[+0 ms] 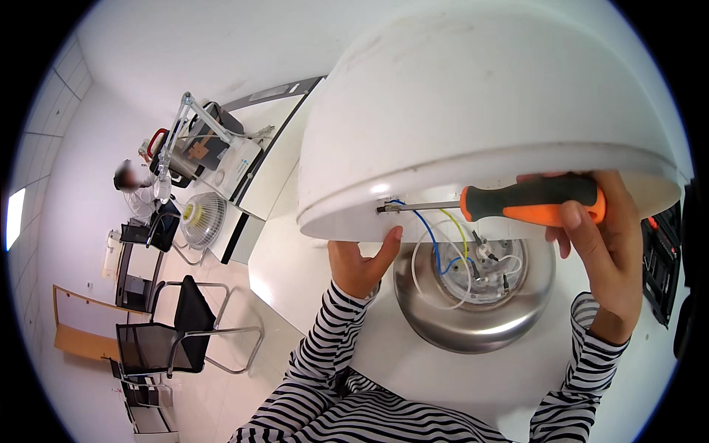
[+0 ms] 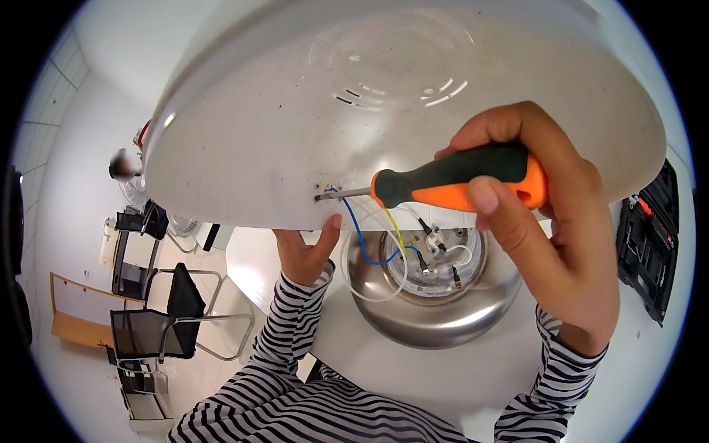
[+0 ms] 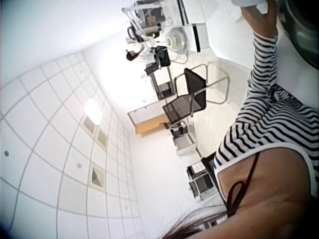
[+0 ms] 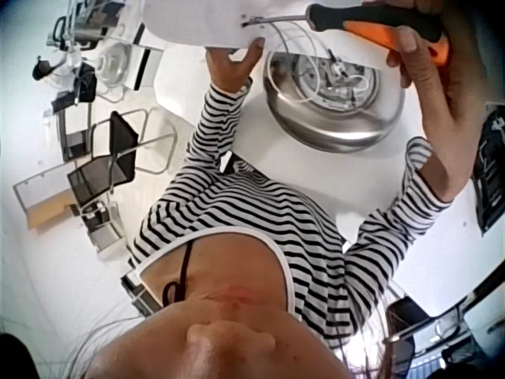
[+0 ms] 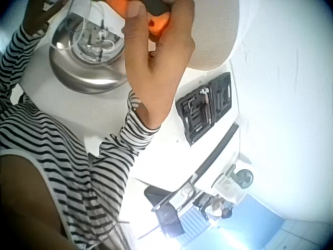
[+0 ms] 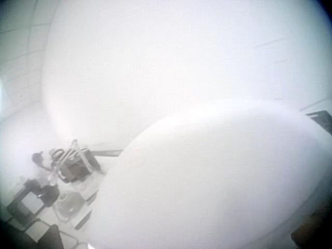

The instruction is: The person disassembles a white ceiling light fixture, removes the cover, and uses a screwdriver to adjust the internal wiring and components. The person then reassembles the fixture by securing the cover back onto the base.

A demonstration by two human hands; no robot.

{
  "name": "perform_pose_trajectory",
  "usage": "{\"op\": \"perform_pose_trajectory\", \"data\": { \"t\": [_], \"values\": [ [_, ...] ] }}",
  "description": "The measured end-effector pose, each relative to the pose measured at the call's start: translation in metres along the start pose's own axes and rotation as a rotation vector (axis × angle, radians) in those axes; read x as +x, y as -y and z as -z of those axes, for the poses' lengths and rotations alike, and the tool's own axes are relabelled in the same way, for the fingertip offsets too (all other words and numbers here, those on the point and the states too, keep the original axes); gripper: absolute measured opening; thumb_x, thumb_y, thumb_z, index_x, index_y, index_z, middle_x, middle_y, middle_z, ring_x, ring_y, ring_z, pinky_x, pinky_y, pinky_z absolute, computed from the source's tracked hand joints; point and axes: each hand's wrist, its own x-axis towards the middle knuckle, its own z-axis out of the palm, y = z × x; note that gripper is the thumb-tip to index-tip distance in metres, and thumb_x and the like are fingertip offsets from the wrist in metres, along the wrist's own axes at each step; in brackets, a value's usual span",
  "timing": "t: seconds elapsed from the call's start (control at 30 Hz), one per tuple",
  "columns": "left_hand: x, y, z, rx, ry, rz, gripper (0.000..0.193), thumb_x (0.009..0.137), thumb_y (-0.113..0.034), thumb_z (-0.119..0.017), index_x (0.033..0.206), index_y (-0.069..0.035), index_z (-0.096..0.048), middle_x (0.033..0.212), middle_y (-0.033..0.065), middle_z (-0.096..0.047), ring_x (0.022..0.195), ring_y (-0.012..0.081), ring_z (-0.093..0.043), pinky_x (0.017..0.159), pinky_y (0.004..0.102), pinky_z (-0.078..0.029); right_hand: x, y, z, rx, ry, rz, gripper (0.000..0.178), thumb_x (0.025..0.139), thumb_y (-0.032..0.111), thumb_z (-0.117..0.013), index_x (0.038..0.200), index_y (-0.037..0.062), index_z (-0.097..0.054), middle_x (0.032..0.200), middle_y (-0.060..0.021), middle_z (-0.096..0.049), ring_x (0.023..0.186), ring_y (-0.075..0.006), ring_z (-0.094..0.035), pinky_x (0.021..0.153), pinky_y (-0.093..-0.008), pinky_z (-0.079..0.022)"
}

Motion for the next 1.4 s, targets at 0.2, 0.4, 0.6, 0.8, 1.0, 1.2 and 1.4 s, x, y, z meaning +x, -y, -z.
{"op": "perform_pose_trajectory", "data": {
  "t": [0.2, 0.4, 0.6, 0.8, 1.0, 1.2, 1.4],
  "values": [
    [-0.002, 0.002, 0.0, 0.072, -0.016, -0.04, 0.037, 0.068, -0.008, -0.067, 0.098, 0.004, -0.049, 0.084, 0.0139, -0.058, 0.073, 0.0263, -0.057, 0.065, 0.0311, -0.044, 0.001, 0.009, 0.011, 0.131, 0.092, -0.508, 0.022, 0.083, 0.016, -0.048, 0.094, -0.0034, -0.047, 0.062, -0.0034, -0.052, 0.05, -0.0054, -0.045, 0.047, -0.0175, -0.035],
    [0.0, 0.0, 0.005, -0.012, 0.093, -0.026, 0.041, 0.066, -0.011, -0.07, 0.1, 0.003, -0.051, 0.089, 0.0137, -0.058, 0.08, 0.0247, -0.057, 0.07, 0.0305, -0.045, -0.014, 0.01, 0.015, 0.091, 0.014, -0.05, 0.026, 0.082, 0.007, -0.043, 0.104, -0.0044, -0.04, 0.085, -0.0126, -0.054, 0.071, -0.0144, -0.054, 0.06, -0.0209, -0.041],
    [0.009, -0.008, 0.015, -0.206, 0.339, 0.12, 0.039, 0.063, -0.016, -0.074, 0.096, -0.003, -0.058, 0.094, 0.0093, -0.061, 0.086, 0.0213, -0.058, 0.076, 0.0307, -0.045, -0.024, 0.019, 0.026, 0.158, -0.236, -0.104, 0.023, 0.074, 0.007, -0.064, 0.091, -0.0056, -0.053, 0.067, -0.0056, -0.057, 0.044, -0.0067, -0.048, 0.041, -0.0178, -0.037],
    [-0.001, 0.018, 0.006, -0.101, 0.252, -0.08, 0.03, 0.068, -0.016, -0.066, 0.095, -0.004, -0.059, 0.09, 0.0095, -0.061, 0.081, 0.0263, -0.059, 0.067, 0.0307, -0.048, -0.036, 0.016, 0.037, -0.029, -0.003, -0.038, 0.033, 0.078, 0.006, -0.054, 0.107, -0.0068, -0.046, 0.087, -0.0092, -0.054, 0.055, -0.0084, -0.05, 0.045, -0.0189, -0.036],
    [0.0, 0.016, 0.002, 0.02, 0.123, -0.243, 0.034, 0.062, -0.011, -0.065, 0.092, 0.0, -0.056, 0.083, 0.013, -0.059, 0.071, 0.0283, -0.058, 0.06, 0.032, -0.048, -0.045, 0.018, 0.042, 0.18, 0.115, -0.162, 0.035, 0.071, -0.004, -0.048, 0.106, -0.0075, -0.047, 0.094, -0.0143, -0.057, 0.077, -0.0212, -0.056, 0.07, -0.0284, -0.043],
    [0.005, 0.018, 0.006, -0.084, 0.256, -0.135, 0.035, 0.06, -0.009, -0.065, 0.092, 0.001, -0.055, 0.081, 0.0128, -0.057, 0.068, 0.0282, -0.057, 0.057, 0.0324, -0.047, -0.068, -0.019, 0.042, -0.361, -0.178, 0.033, 0.022, 0.067, -0.006, -0.048, 0.087, -0.0058, -0.056, 0.082, -0.0118, -0.059, 0.072, -0.0194, -0.056, 0.066, -0.0265, -0.043],
    [0.001, 0.022, 0.012, -0.06, 0.275, -0.123, 0.031, 0.059, -0.008, -0.064, 0.087, 0.001, -0.056, 0.079, 0.0125, -0.057, 0.066, 0.0281, -0.056, 0.056, 0.0321, -0.047, -0.06, 0.003, 0.052, -0.12, 0.13, -0.064, 0.028, 0.07, -0.002, -0.047, 0.097, -0.0062, -0.052, 0.09, -0.008, -0.057, 0.082, -0.0154, -0.052, 0.072, -0.0256, -0.04]
  ]
}}
